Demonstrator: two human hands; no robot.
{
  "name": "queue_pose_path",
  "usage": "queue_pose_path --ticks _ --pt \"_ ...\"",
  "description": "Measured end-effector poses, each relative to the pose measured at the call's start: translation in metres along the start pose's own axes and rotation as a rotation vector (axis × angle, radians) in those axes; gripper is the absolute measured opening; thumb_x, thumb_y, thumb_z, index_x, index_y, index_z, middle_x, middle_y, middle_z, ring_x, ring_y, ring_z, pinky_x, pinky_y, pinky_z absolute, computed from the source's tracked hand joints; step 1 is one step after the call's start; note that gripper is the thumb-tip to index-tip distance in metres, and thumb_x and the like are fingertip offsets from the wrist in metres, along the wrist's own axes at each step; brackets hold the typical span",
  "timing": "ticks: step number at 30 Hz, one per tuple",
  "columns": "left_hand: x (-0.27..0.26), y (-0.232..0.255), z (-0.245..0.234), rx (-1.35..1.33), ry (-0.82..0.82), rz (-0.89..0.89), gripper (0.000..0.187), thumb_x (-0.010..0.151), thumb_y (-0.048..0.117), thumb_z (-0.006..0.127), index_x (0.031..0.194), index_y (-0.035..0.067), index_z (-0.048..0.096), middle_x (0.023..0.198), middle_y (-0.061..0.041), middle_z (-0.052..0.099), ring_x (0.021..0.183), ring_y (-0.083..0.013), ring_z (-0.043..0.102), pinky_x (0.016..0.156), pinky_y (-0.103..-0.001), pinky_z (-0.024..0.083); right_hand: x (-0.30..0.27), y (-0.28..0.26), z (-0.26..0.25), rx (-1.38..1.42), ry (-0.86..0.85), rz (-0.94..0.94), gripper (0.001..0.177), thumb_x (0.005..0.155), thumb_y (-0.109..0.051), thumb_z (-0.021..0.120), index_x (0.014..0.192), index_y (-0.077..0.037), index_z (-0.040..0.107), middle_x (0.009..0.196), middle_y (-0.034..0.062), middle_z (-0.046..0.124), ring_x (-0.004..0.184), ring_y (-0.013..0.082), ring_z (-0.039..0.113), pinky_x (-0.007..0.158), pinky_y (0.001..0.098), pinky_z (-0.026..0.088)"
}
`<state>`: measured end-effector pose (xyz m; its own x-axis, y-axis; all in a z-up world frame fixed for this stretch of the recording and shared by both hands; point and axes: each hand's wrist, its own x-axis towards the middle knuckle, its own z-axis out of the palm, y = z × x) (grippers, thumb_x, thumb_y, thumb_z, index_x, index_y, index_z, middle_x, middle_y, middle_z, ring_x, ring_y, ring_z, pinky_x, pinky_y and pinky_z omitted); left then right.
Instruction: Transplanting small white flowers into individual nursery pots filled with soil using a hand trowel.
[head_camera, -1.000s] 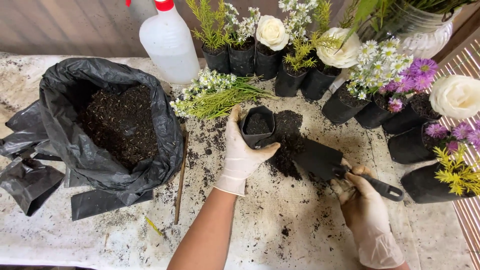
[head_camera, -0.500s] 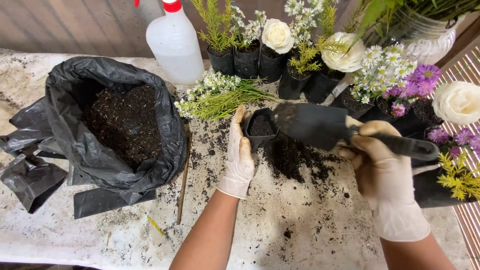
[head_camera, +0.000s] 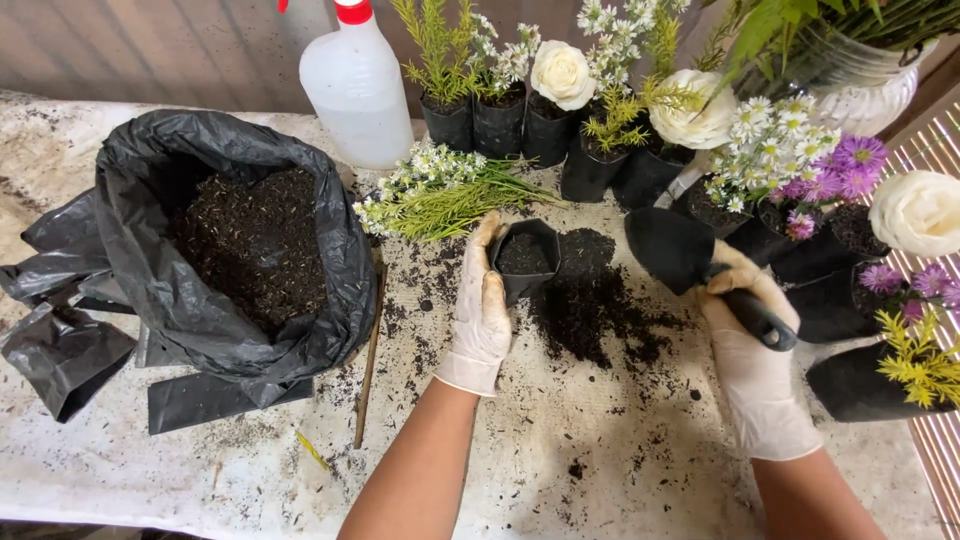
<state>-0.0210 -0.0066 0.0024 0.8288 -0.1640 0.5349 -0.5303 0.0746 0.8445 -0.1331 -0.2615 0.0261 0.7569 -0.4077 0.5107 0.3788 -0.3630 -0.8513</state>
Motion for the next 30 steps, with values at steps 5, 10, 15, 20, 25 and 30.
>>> queue_pose_path --ticks 5,10,15,20,25,30 --pt "0.001 -0.003 0.003 -0.003 -0.003 -0.016 0.086 0.103 0.07 0.021 0.154 0.002 0.034 0.156 -0.024 0.041 0.146 -0.037 0.042 0.124 -0.049 0.031 -0.02 0.031 0.004 0.319 0.222 0.327 0.027 0.086 0.013 0.064 0.091 -0.012 0.057 0.12 0.0085 0.063 0.102 0.0232 0.066 0.088 0.0298 0.062" --pt "0.002 -0.008 0.003 0.022 -0.002 -0.022 0.077 0.105 0.059 0.022 0.153 0.0 0.037 0.154 -0.028 0.041 0.144 -0.0424 0.042 0.122 -0.051 0.03 -0.019 -0.018 0.015 0.472 0.305 0.562 0.023 0.087 0.009 0.067 0.091 -0.009 0.053 0.12 0.0088 0.06 0.111 0.0249 0.062 0.09 0.0357 0.061" --pt "0.001 -0.014 0.002 -0.021 0.004 -0.037 0.079 0.104 0.062 0.023 0.154 0.002 0.036 0.156 -0.027 0.039 0.145 -0.0423 0.04 0.123 -0.052 0.029 -0.024 -0.031 0.009 0.715 0.49 0.842 0.024 0.09 0.005 0.063 0.093 -0.018 0.055 0.102 -0.0063 0.054 0.107 0.017 0.062 0.087 0.0331 0.063" --pt "0.0 -0.015 0.004 0.007 0.011 0.008 0.086 0.104 0.07 0.021 0.156 0.002 0.033 0.16 -0.02 0.04 0.15 -0.0315 0.04 0.127 -0.044 0.031 -0.018 -0.022 -0.018 0.701 0.527 0.9 0.023 0.089 0.001 0.059 0.091 -0.022 0.061 0.117 -0.0007 0.071 0.111 0.0167 0.071 0.083 0.0265 0.063" --pt "-0.001 -0.013 0.004 -0.03 0.011 -0.012 0.088 0.103 0.071 0.024 0.155 0.001 0.032 0.158 -0.021 0.041 0.149 -0.0319 0.041 0.125 -0.043 0.033 0.004 -0.062 -0.007 0.6 0.413 0.781 0.023 0.081 -0.001 0.06 0.081 -0.024 0.058 0.124 0.007 0.066 0.106 0.02 0.065 0.078 0.0237 0.058" --pt "-0.001 -0.008 0.002 -0.024 0.004 0.007 0.087 0.104 0.07 0.021 0.156 0.001 0.031 0.159 -0.021 0.04 0.149 -0.0322 0.04 0.126 -0.044 0.032 0.027 -0.096 0.027 0.613 -0.045 0.429 0.029 0.086 0.008 0.067 0.078 -0.019 0.073 0.123 0.0192 0.073 0.073 0.0224 0.074 0.065 0.0177 0.064"
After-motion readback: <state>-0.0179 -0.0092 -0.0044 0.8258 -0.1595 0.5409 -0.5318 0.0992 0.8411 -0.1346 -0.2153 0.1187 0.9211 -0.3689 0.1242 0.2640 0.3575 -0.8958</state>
